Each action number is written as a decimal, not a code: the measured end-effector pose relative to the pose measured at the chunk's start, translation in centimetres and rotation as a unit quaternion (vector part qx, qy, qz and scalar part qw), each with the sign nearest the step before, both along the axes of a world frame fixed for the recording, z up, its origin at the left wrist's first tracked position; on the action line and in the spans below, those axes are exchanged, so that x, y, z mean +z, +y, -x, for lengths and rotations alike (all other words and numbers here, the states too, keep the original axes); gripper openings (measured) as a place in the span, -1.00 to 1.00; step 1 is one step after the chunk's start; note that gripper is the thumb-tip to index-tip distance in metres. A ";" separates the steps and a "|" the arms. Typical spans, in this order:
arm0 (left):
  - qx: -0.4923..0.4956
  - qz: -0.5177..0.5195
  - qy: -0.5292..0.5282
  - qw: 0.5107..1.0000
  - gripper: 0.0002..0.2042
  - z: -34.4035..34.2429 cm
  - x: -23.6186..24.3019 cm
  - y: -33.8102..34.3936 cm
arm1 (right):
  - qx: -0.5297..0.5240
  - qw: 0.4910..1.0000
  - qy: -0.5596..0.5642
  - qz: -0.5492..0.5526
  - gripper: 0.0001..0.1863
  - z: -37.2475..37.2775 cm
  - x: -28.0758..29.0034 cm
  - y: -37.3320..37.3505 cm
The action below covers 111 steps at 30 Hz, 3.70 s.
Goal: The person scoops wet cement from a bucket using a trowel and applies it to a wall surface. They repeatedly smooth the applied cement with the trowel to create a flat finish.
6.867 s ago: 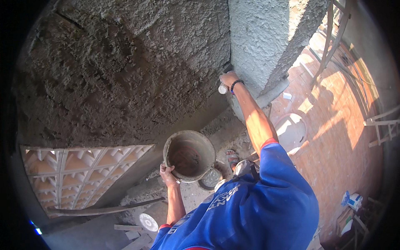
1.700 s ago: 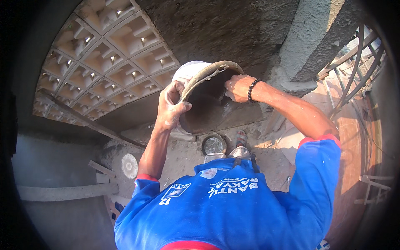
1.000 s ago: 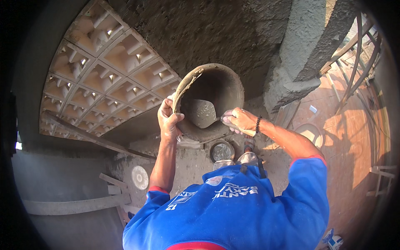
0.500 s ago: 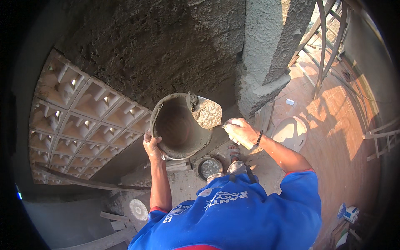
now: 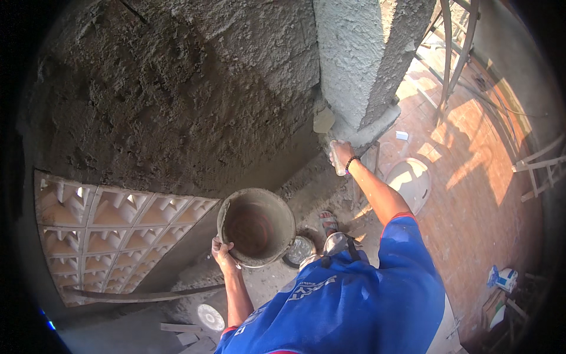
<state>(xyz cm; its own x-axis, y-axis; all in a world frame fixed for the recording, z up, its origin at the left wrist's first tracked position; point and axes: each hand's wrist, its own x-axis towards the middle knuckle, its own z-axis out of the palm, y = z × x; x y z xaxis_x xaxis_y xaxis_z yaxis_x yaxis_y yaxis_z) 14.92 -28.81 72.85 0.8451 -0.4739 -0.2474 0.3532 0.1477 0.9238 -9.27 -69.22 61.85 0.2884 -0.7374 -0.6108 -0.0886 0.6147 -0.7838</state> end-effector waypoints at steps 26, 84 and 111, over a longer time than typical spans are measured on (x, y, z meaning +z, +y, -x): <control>-0.072 -0.007 0.012 0.997 -0.78 -0.5 -0.9 -8.9 | 0.168 0.873 0.370 0.268 -0.72 -12.2 9.6 -4.9; 0.140 0.026 0.006 0.990 -0.68 5.5 3.1 -0.6 | 0.565 0.680 0.043 0.466 -0.73 -2.1 12.0 13.0; 0.231 0.080 -0.104 0.964 -0.68 6.9 12.1 22.2 | 0.635 0.387 0.055 0.666 -0.63 -2.4 22.1 18.4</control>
<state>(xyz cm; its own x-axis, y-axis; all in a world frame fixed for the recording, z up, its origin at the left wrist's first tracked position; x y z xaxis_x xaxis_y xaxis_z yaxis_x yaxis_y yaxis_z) 8.06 -6.59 84.93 0.9986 -0.0526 -0.0053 0.0255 0.3924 0.9194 -6.85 -50.84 83.97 0.9615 0.2748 0.0076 0.2660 -0.9227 -0.2789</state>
